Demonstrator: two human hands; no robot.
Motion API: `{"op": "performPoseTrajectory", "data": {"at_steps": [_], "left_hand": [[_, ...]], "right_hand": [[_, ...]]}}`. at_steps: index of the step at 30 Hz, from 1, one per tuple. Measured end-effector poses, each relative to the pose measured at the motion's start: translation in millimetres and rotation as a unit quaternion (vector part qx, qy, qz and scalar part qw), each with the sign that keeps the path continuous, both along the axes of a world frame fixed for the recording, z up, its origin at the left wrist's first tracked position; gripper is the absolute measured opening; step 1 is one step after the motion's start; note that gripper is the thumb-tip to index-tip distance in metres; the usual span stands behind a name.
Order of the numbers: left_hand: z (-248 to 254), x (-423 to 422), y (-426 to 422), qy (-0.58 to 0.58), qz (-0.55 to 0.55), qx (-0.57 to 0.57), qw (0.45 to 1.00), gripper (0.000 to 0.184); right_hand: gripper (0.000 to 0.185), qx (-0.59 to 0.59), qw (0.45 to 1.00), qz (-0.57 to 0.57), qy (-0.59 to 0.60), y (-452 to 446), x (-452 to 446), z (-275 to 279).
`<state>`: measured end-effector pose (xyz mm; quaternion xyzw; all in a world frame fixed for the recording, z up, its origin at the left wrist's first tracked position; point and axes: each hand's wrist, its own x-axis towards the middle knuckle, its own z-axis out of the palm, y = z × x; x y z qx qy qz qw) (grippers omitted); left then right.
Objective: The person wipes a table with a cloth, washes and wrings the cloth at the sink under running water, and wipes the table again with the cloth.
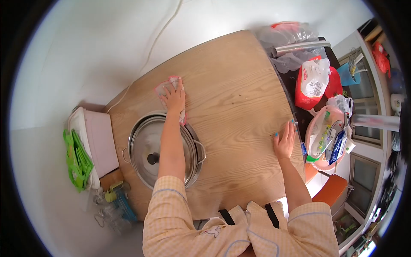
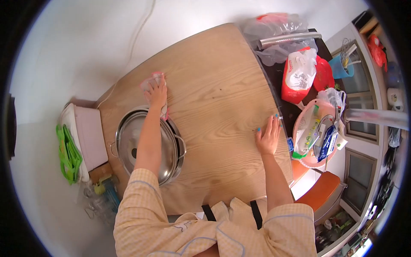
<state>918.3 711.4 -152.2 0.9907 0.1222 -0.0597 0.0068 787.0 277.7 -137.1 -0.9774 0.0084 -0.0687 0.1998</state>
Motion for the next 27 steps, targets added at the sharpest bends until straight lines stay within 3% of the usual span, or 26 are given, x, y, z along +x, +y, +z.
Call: {"op": "performPoseTrajectory", "data": {"at_steps": [3, 5, 8, 11, 15, 17, 21, 24, 26, 27], "left_hand": [[-1, -2, -15, 0.012, -0.001, 0.053, 0.999, 0.054], [-9, -2, -23, -0.049, -0.122, 0.035, 0.991, 0.058], [6, -5, -57, -0.061, -0.212, -0.011, 0.975, 0.06], [6, -4, -99, -0.066, -0.258, -0.077, 0.961, 0.061], [8, -8, -174, -0.056, -0.34, -0.074, 0.936, 0.06], [12, -21, -198, -0.064, -0.427, -0.14, 0.891, 0.059], [32, -57, -221, -0.016, -0.458, -0.078, 0.885, 0.056], [29, -117, -249, -0.014, -0.52, -0.085, 0.85, 0.053], [24, -149, -259, -0.005, -0.499, -0.29, 0.817, 0.046], [20, -154, -259, -0.002, -0.498, -0.291, 0.817, 0.046]], "right_hand": [[0.069, 0.004, 1.0, -0.007, 0.009, -1, -4, -3], [0.07, 0.013, 1.0, 0.011, -0.012, 0, 0, 3], [0.07, 0.021, 0.999, 0.014, -0.025, -1, -1, 0], [0.069, 0.027, 0.999, 0.013, -0.013, -2, -1, -1], [0.067, 0.036, 0.999, 0.011, -0.023, -4, -2, -6], [0.064, 0.07, 0.996, 0.02, -0.042, -6, -3, -5], [0.061, 0.135, 0.988, 0.029, -0.075, -13, -2, -13], [0.057, 0.207, 0.976, 0.026, -0.069, -13, -7, -8], [0.053, 0.262, 0.962, 0.014, -0.076, -14, -7, -4], [0.053, 0.263, 0.962, 0.013, -0.073, -16, -7, -3]]}}
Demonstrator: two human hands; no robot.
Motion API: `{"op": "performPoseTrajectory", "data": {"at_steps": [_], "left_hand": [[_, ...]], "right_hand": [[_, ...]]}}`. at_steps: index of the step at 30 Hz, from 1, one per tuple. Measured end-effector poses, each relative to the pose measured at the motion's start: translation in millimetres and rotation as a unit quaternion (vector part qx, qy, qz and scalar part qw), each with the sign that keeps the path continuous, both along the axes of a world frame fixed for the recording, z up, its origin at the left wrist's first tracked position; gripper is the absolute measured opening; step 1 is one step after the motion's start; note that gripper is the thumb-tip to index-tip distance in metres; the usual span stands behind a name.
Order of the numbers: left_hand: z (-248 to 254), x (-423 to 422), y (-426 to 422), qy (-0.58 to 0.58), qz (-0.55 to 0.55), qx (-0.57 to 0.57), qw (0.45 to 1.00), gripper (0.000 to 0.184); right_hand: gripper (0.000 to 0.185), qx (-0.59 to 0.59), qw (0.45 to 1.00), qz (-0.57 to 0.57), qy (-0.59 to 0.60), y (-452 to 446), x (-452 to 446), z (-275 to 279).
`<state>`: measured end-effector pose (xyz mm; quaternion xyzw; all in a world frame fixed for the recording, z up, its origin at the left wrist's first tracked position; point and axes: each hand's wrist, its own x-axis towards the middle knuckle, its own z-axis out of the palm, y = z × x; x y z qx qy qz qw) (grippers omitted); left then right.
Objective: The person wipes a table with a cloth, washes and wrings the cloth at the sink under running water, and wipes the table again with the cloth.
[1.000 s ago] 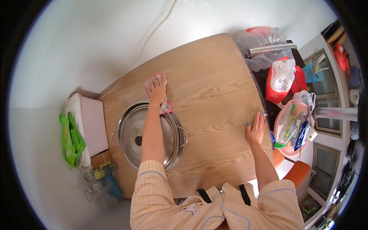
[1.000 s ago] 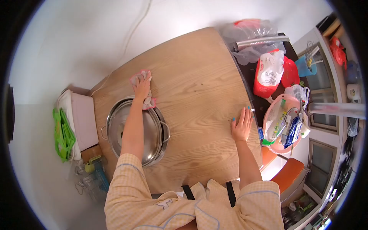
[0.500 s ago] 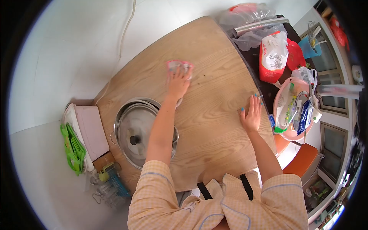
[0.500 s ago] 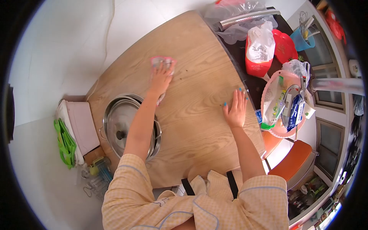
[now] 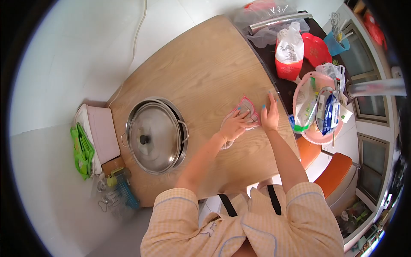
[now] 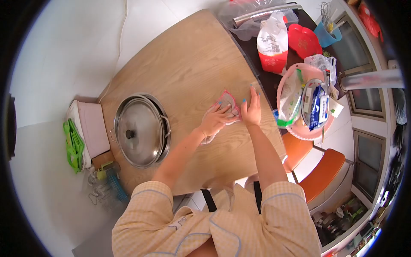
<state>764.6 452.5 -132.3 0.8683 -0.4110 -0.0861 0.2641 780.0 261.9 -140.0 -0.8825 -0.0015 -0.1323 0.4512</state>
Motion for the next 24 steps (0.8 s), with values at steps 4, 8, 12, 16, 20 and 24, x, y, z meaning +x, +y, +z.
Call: {"op": "performPoseTrajectory", "data": {"at_steps": [4, 8, 12, 16, 20, 24], "left_hand": [[2, -26, -5, 0.442, 0.23, -0.547, 0.672, 0.045], [14, -23, 52, 0.378, 0.513, -0.675, 0.373, 0.049], [43, 0, 122, 0.27, 0.441, -0.769, 0.376, 0.047], [47, 36, 197, 0.22, 0.38, -0.76, 0.479, 0.046], [26, 96, 219, 0.026, 0.559, -0.508, 0.655, 0.044], [-18, 147, 211, 0.036, 0.623, 0.275, 0.731, 0.05]], "right_hand": [[0.042, 0.086, 0.996, -0.003, 0.009, -13, 9, 1], [0.038, -0.028, 0.999, 0.006, -0.024, -25, 27, 6], [0.046, -0.16, 0.987, -0.007, -0.016, -20, 49, -14], [0.053, -0.242, 0.97, 0.007, -0.002, -14, 48, -18], [0.056, -0.281, 0.959, 0.019, 0.029, -11, 45, -7], [0.057, -0.285, 0.957, 0.033, 0.043, -10, 47, 2]]}}
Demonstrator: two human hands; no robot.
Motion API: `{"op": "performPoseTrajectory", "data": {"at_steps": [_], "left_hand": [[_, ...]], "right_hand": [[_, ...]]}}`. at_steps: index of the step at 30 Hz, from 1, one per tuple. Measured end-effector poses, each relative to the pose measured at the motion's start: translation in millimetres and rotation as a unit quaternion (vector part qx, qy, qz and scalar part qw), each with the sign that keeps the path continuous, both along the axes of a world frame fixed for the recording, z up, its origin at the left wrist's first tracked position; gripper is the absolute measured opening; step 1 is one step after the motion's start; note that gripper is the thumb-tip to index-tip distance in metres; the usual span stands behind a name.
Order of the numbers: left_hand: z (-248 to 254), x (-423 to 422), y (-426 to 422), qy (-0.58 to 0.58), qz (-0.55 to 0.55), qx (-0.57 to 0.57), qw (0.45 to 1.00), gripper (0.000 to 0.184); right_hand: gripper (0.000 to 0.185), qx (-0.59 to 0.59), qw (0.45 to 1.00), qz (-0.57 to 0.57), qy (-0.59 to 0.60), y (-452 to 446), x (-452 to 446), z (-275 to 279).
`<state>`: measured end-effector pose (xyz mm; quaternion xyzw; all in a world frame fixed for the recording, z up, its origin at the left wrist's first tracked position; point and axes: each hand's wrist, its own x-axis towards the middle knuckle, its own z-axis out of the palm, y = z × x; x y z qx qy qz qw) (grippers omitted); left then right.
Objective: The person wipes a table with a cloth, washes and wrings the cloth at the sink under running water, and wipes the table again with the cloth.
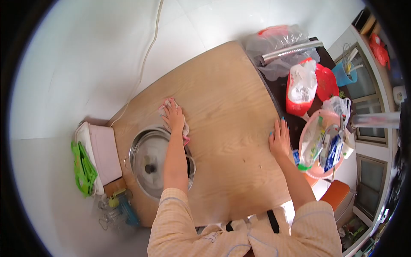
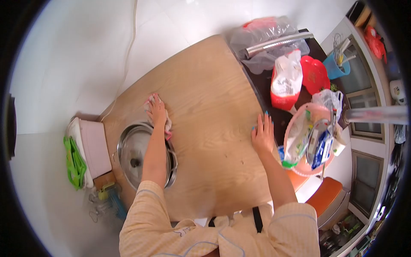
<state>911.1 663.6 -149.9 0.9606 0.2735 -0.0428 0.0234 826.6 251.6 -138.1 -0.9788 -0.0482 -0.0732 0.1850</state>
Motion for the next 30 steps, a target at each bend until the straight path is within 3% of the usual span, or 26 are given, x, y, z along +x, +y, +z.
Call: {"op": "performPoseTrajectory", "data": {"at_steps": [1, 3, 4, 6, 7, 9, 10, 12, 14, 17, 19, 21, 23, 27, 28, 29, 30], "left_hand": [[2, 21, -1, -0.004, 0.0, -0.004, 1.0, 0.05], [5, 51, 6, 0.024, -0.134, 0.106, 0.985, 0.051], [-1, 75, 10, 0.024, -0.136, 0.104, 0.985, 0.051], [-18, 123, 7, -0.105, -0.193, 0.018, 0.975, 0.051], [-13, 141, -6, -0.104, -0.197, 0.01, 0.975, 0.051], [2, 173, -34, -0.104, -0.346, -0.04, 0.932, 0.051], [3, 181, -49, -0.1, -0.35, -0.05, 0.93, 0.051], [10, 193, -77, -0.098, -0.471, -0.058, 0.875, 0.049], [31, 186, -102, -0.058, -0.515, -0.021, 0.855, 0.05], [43, 147, -136, -0.032, -0.639, 0.009, 0.768, 0.051], [30, 107, -158, -0.003, -0.674, -0.155, 0.722, 0.048], [56, 57, -196, 0.15, -0.702, -0.123, 0.686, 0.045], [24, -6, -201, 0.042, -0.745, -0.29, 0.599, 0.044], [32, -43, -204, 0.022, -0.761, -0.293, 0.579, 0.041], [33, -40, -202, 0.114, -0.532, -0.524, 0.655, 0.041], [33, -34, -198, 0.192, -0.24, -0.693, 0.652, 0.042], [38, -19, -183, 0.115, -0.214, -0.754, 0.61, 0.043]], "right_hand": [[0.057, -0.004, 1.0, 0.0, -0.004, 0, 6, 2], [0.057, -0.011, 1.0, 0.004, 0.019, 1, 1, 5], [0.058, -0.006, 1.0, 0.009, 0.016, 1, 1, 3], [0.059, -0.013, 1.0, 0.008, 0.024, 1, 2, 2], [0.06, -0.019, 0.999, 0.011, 0.032, 0, 1, 3], [0.061, -0.021, 0.999, 0.005, 0.03, 0, 4, 2], [0.06, -0.014, 0.999, 0.008, 0.037, 0, 4, 2], [0.059, -0.009, 0.999, 0.006, 0.053, 0, 3, 6], [0.059, -0.002, 0.999, 0.002, 0.05, -1, 2, 6], [0.057, 0.017, 0.999, 0.005, 0.04, -2, 4, 6], [0.057, 0.03, 0.999, 0.004, 0.037, -1, 1, 8], [0.056, 0.069, 0.997, 0.007, 0.033, -4, 2, 9], [0.056, 0.104, 0.994, 0.01, 0.019, -10, 1, 4], [0.057, 0.178, 0.984, 0.007, 0.005, -11, -1, 7], [0.057, 0.18, 0.984, 0.004, 0.008, -11, -1, 7], [0.057, 0.18, 0.984, 0.004, 0.004, -11, -2, 6], [0.056, 0.18, 0.984, 0.004, 0.007, -11, -2, 4]]}}
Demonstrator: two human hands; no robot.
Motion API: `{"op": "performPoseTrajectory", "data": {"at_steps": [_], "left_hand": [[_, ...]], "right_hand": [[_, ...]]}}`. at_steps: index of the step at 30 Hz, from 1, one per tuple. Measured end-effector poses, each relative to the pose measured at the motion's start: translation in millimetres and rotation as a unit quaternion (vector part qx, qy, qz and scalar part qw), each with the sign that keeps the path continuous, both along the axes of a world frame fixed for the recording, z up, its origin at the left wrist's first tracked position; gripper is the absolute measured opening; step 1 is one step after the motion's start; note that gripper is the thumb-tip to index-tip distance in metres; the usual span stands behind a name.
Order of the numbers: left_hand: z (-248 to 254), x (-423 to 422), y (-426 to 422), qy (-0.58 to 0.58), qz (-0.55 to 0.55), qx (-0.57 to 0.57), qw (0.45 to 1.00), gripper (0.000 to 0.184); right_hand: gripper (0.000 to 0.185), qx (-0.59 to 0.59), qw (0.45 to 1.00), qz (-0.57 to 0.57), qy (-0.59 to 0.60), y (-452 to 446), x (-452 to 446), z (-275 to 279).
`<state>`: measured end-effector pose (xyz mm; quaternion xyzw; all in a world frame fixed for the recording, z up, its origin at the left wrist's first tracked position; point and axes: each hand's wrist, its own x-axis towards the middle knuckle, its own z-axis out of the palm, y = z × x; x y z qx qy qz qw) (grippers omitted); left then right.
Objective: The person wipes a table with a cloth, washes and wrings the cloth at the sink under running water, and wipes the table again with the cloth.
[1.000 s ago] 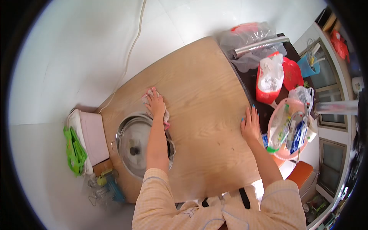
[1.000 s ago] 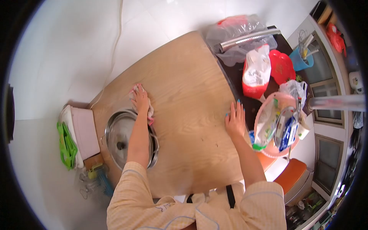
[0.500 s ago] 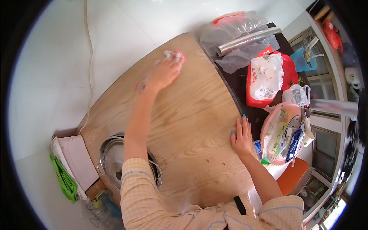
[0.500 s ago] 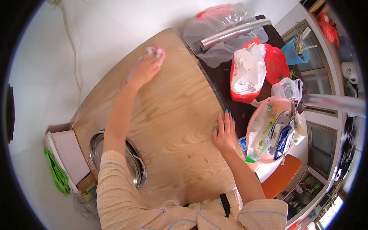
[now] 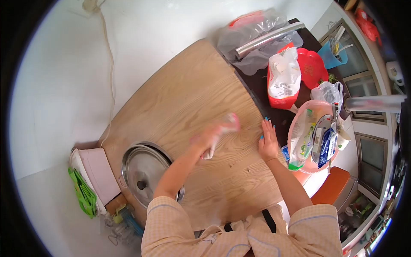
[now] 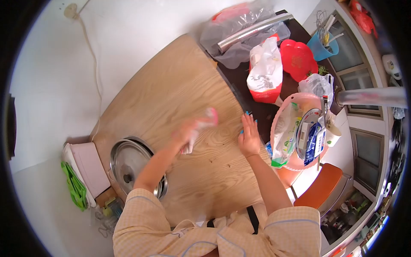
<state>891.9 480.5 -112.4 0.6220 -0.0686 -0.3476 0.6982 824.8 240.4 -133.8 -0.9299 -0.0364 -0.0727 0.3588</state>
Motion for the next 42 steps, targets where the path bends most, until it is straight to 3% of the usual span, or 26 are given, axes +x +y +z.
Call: {"op": "performPoseTrajectory", "data": {"at_steps": [2, 4, 5, 6, 7, 8, 10, 12, 15, 20, 22, 24, 26, 31, 35, 37, 38, 39, 41, 42], "left_hand": [[-17, 43, 33, -0.056, 0.2, -0.116, 0.971, 0.049], [-42, 103, 89, 0.02, 0.34, -0.163, 0.926, 0.042], [-23, 130, 87, -0.095, 0.372, -0.105, 0.917, 0.043], [-18, 163, 92, -0.259, 0.313, 0.013, 0.914, 0.042], [-15, 192, 95, -0.413, 0.241, 0.127, 0.869, 0.042], [-15, 212, 92, -0.403, 0.186, 0.238, 0.864, 0.041], [-34, 258, 72, -0.389, 0.119, 0.325, 0.854, 0.043], [-55, 281, 62, -0.471, 0.055, 0.529, 0.703, 0.042], [-67, 285, 67, -0.56, 0.03, 0.437, 0.703, 0.048], [-42, 237, 10, -0.583, -0.079, 0.377, 0.716, 0.052], [-23, 194, -29, -0.609, -0.121, 0.341, 0.705, 0.049], [-43, 154, -50, -0.662, -0.172, 0.301, 0.665, 0.05], [-26, 99, -70, -0.649, -0.225, 0.29, 0.667, 0.051], [-30, -11, -88, -0.621, -0.232, 0.315, 0.679, 0.048], [-35, -69, -101, -0.613, -0.163, 0.292, 0.716, 0.041], [-36, -88, -111, -0.397, -0.096, 0.188, 0.893, 0.034], [-31, -103, -114, -0.251, -0.058, 0.132, 0.957, 0.032], [-25, -117, -116, -0.102, -0.01, 0.069, 0.992, 0.031], [-28, -137, -123, 0.046, 0.076, -0.114, 0.989, 0.034], [-9, -146, -123, 0.036, 0.098, -0.105, 0.989, 0.034]], "right_hand": [[0.056, -0.001, 1.0, -0.003, 0.002, 1, 1, 1], [0.056, -0.003, 1.0, -0.008, 0.003, 1, 0, 1], [0.057, -0.007, 1.0, -0.008, 0.004, 2, 0, 1], [0.057, -0.006, 1.0, -0.006, 0.003, 1, 1, 3], [0.057, -0.009, 1.0, -0.012, 0.004, 1, 1, 4], [0.058, -0.003, 1.0, -0.006, 0.0, 1, 2, 4], [0.059, 0.004, 1.0, -0.002, 0.006, -1, 1, 5], [0.06, 0.008, 1.0, -0.006, 0.012, -2, 2, 3], [0.062, 0.027, 0.999, -0.003, 0.031, -1, 2, 13], [0.062, 0.072, 0.997, -0.023, -0.005, -2, 2, 3], [0.063, 0.093, 0.995, -0.027, 0.0, -3, 2, 1], [0.061, 0.13, 0.991, -0.038, -0.008, -4, 1, 3], [0.06, 0.173, 0.983, -0.054, -0.01, -3, 0, 5], [0.05, 0.246, 0.963, -0.104, -0.036, -1, -1, 2], [0.048, 0.258, 0.959, -0.107, -0.059, 0, -5, -3], [0.046, 0.302, 0.945, -0.108, -0.068, 8, -13, -12], [0.044, 0.42, 0.897, -0.131, -0.043, 13, -21, -7], [0.042, 0.533, 0.833, -0.148, -0.009, 20, -25, -4], [0.038, 0.358, 0.919, -0.132, -0.096, 13, -28, -5], [0.035, 0.458, 0.873, -0.164, -0.012, 17, -31, 12]]}}
